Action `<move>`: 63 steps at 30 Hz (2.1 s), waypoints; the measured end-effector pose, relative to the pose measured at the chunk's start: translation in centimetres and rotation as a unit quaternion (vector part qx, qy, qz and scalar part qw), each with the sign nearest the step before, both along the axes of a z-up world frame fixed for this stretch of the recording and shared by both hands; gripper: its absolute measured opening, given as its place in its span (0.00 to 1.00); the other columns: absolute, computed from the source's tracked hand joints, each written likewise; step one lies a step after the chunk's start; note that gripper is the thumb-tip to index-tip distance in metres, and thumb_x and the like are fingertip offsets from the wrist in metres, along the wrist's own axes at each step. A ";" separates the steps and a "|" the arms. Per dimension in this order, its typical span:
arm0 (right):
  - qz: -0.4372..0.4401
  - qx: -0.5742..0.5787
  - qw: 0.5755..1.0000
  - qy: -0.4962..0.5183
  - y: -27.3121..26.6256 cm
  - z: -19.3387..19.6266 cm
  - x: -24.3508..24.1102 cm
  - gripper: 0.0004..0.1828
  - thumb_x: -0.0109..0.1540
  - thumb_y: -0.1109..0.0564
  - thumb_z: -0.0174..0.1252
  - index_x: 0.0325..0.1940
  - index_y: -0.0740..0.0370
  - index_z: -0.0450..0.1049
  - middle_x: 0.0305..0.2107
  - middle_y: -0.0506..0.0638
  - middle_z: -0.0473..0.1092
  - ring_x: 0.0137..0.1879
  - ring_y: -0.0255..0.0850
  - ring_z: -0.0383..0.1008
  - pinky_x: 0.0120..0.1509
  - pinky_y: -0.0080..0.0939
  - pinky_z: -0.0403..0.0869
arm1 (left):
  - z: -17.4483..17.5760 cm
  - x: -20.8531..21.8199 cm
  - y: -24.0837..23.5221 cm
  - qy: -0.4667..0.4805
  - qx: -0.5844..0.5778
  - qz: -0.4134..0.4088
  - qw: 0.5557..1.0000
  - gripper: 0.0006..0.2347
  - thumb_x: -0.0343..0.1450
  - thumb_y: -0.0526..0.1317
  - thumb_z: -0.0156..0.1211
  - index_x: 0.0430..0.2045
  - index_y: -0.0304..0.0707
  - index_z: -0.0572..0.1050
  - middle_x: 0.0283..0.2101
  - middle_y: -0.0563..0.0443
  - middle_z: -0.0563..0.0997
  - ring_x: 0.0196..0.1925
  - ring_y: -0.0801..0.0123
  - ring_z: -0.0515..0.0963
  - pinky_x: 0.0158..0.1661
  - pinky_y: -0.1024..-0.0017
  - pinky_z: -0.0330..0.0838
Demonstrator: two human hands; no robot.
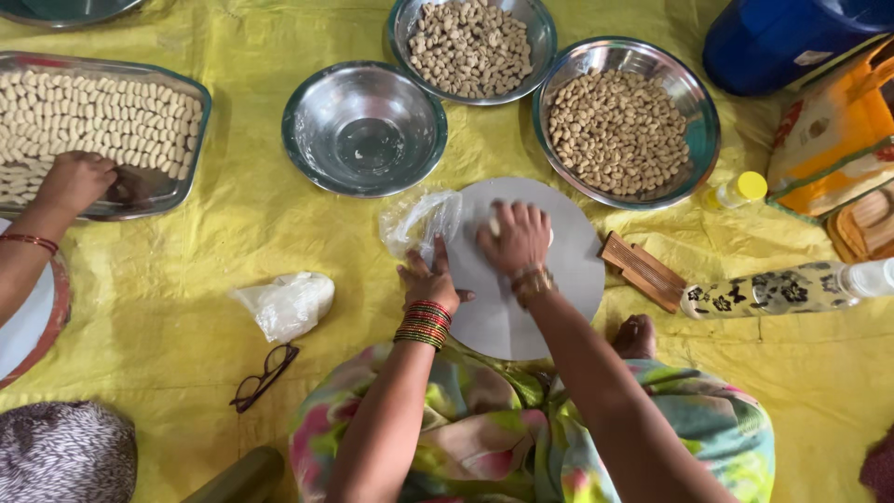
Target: The person kneads a ball of dough on a round board using both hands. They repeatedly press, fold, and rotate the dough to develop its texture. The person also handles a plastic bag and a wooden tool nearby.
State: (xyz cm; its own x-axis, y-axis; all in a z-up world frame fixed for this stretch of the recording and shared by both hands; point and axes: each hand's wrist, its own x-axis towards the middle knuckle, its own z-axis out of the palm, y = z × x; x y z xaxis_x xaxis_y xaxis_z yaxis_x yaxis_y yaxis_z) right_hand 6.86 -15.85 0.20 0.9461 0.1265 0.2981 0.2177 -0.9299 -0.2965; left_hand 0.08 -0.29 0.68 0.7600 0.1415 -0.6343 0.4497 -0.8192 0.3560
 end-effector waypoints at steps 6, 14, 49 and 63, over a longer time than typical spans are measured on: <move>0.071 -0.006 0.993 -0.097 -2.4 -2.6 -11.6 0.30 0.57 0.41 0.62 0.60 0.55 0.74 0.60 0.57 0.68 0.72 0.57 0.61 0.78 0.61 0.52 | 1.6 -0.6 0.1 -0.003 0.009 0.010 1.000 0.55 0.61 0.56 0.74 0.73 0.72 0.28 0.78 0.39 0.35 0.78 0.32 0.41 0.62 0.40 0.65; -0.023 -0.015 0.991 -0.128 -0.3 -0.5 -9.6 0.25 0.51 0.39 0.59 0.48 0.49 0.78 0.51 0.53 0.72 0.62 0.57 0.66 0.66 0.64 0.57 | -0.3 -0.5 0.3 -0.054 0.037 -0.002 0.998 0.56 0.58 0.58 0.77 0.72 0.72 0.30 0.77 0.37 0.42 0.75 0.31 0.48 0.64 0.48 0.65; 0.078 0.214 0.968 -0.109 -6.8 -5.4 -2.6 0.14 0.56 0.57 0.47 0.41 0.59 0.75 0.36 0.54 0.71 0.48 0.50 0.69 0.59 0.56 0.66 | -3.5 0.7 0.4 -0.079 0.064 -0.054 0.993 0.63 0.53 0.61 0.79 0.74 0.62 0.29 0.70 0.19 0.49 0.71 0.31 0.58 0.71 0.49 0.53; -0.206 -0.167 0.964 -0.018 0.9 -1.6 -4.0 0.46 0.50 0.20 0.51 0.57 0.54 0.72 0.59 0.62 0.67 0.67 0.56 0.60 0.69 0.64 0.57 | -1.9 0.4 0.2 -0.036 0.052 -0.023 0.998 0.60 0.55 0.60 0.78 0.73 0.70 0.30 0.75 0.29 0.43 0.72 0.27 0.54 0.65 0.51 0.64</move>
State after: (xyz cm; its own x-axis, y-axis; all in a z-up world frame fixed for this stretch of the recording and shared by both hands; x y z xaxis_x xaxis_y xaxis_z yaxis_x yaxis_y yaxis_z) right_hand 2.89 -14.96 -1.39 0.9260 -0.1633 0.3403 -0.1860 -0.9819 0.0351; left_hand 0.53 -0.06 -1.24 0.8107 0.1675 -0.5610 0.3867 -0.8726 0.2984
